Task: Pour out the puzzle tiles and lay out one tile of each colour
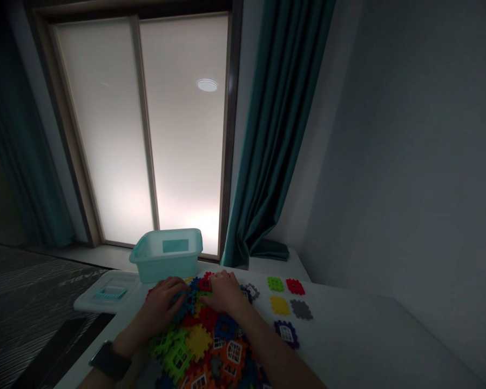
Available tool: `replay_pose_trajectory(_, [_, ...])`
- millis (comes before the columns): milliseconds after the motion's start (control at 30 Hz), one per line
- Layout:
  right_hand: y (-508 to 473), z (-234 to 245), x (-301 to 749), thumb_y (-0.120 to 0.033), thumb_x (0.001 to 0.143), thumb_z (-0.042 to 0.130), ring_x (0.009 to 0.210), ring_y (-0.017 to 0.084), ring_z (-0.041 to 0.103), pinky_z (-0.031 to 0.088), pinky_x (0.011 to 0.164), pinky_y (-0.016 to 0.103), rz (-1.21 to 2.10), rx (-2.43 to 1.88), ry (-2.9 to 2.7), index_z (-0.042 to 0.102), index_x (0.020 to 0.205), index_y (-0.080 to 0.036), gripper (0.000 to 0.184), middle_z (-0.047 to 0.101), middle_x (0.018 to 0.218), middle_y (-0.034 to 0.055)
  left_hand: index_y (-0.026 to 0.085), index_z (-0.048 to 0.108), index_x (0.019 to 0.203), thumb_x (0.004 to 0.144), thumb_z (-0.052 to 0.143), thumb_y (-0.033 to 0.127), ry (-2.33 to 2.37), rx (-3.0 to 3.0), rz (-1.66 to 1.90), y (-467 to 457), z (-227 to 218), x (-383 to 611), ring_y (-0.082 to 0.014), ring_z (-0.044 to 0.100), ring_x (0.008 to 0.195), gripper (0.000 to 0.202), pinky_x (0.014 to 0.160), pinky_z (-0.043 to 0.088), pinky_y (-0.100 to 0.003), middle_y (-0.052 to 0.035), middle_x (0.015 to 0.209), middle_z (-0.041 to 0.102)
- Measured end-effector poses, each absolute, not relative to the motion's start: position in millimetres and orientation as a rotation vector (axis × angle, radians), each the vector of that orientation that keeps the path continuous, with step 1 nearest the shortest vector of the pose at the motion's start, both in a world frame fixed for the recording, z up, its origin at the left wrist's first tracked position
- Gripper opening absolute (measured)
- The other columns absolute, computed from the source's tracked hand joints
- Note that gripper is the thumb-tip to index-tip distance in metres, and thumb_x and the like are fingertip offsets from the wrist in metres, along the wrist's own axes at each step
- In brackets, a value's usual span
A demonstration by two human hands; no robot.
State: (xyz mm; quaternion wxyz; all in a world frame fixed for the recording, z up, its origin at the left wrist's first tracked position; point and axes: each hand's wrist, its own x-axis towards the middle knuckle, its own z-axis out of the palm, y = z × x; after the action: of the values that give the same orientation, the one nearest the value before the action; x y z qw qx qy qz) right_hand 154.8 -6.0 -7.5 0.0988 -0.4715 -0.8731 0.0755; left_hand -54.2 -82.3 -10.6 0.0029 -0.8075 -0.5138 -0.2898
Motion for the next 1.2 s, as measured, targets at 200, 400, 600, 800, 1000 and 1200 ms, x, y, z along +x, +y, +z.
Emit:
replay_pose_trajectory(200, [-16.5, -11.2, 146.7, -0.058, 0.078, 0.067, 0.113, 0.035, 0.059, 0.038, 0.099, 0.048, 0.245, -1.456, -2.585, 0.064, 0.112, -0.017, 0.053, 0.068, 0.119, 0.0159, 0.023, 0.07, 0.102, 0.098, 0.044, 0.023, -1.636, -2.507, -0.926, -81.7, -11.3, -55.6, -0.0274, 0.065, 0.102, 0.026, 0.088, 0.049, -0.043, -0.0072, 0.106, 0.071])
replay_pose_trajectory(400, [-24.2, -11.6, 144.0, -0.042, 0.081, 0.067, 0.114, 0.035, 0.059, 0.036, 0.102, 0.051, 0.257, -1.489, -2.549, 0.066, 0.108, -0.017, 0.037, 0.067, 0.119, 0.0164, 0.023, 0.07, 0.103, 0.098, 0.043, 0.025, -1.666, -2.503, -0.93, -81.2, -14.2, -56.7, -0.027, 0.065, 0.101, 0.027, 0.086, 0.049, -0.041, -0.0074, 0.106, 0.071])
replay_pose_trajectory(600, [-29.6, -11.9, 147.5, -0.028, 0.09, 0.055, 0.104, 0.031, 0.062, 0.038, 0.096, 0.046, 0.299, -1.462, -2.451, 0.067, 0.095, -0.019, 0.015, 0.07, 0.104, 0.0124, 0.023, 0.07, 0.102, 0.098, 0.045, 0.026, -1.666, -2.512, -0.947, -80.5, -16.8, -57.6, -0.0272, 0.064, 0.101, 0.026, 0.086, 0.049, -0.041, -0.0078, 0.106, 0.071])
replay_pose_trajectory(800, [-29.6, -8.2, 156.6, -0.026, 0.093, 0.051, 0.089, 0.023, 0.065, 0.046, 0.081, 0.033, 0.421, -1.376, -2.32, 0.065, 0.079, -0.019, 0.02, 0.071, 0.088, 0.0071, 0.025, 0.059, 0.129, 0.095, 0.052, 0.027, -1.639, -2.52, -1.025, -83.5, -17.6, -53.6, -0.0279, 0.063, 0.108, 0.035, 0.09, 0.05, -0.042, -0.008, 0.117, 0.069])
replay_pose_trajectory(1000, [-50.0, -2.6, 161.7, -0.037, 0.09, 0.057, 0.085, 0.023, 0.071, 0.054, 0.076, 0.032, 1.013, -0.975, -1.936, 0.066, 0.089, -0.018, 0.021, 0.074, 0.089, 0.0055, 0.024, 0.051, 0.132, 0.079, 0.075, 0.032, -1.522, -2.52, -1.125, -90.4, -19.8, -35.6, -0.0323, 0.058, 0.116, 0.059, 0.096, 0.049, -0.046, -0.0105, 0.127, 0.062])
replay_pose_trajectory(1200, [-76.1, -5.7, 173.0, -0.042, 0.09, 0.059, 0.092, 0.027, 0.072, 0.058, 0.082, 0.038, 1.229, -0.936, -1.701, 0.066, 0.101, -0.019, 0.027, 0.075, 0.096, 0.0078, 0.023, 0.057, 0.119, 0.08, 0.075, 0.031, -1.412, -2.534, -1.136, -97.2, -21.0, -22.7, -0.0321, 0.06, 0.111, 0.044, 0.094, 0.051, -0.046, -0.0102, 0.121, 0.062])
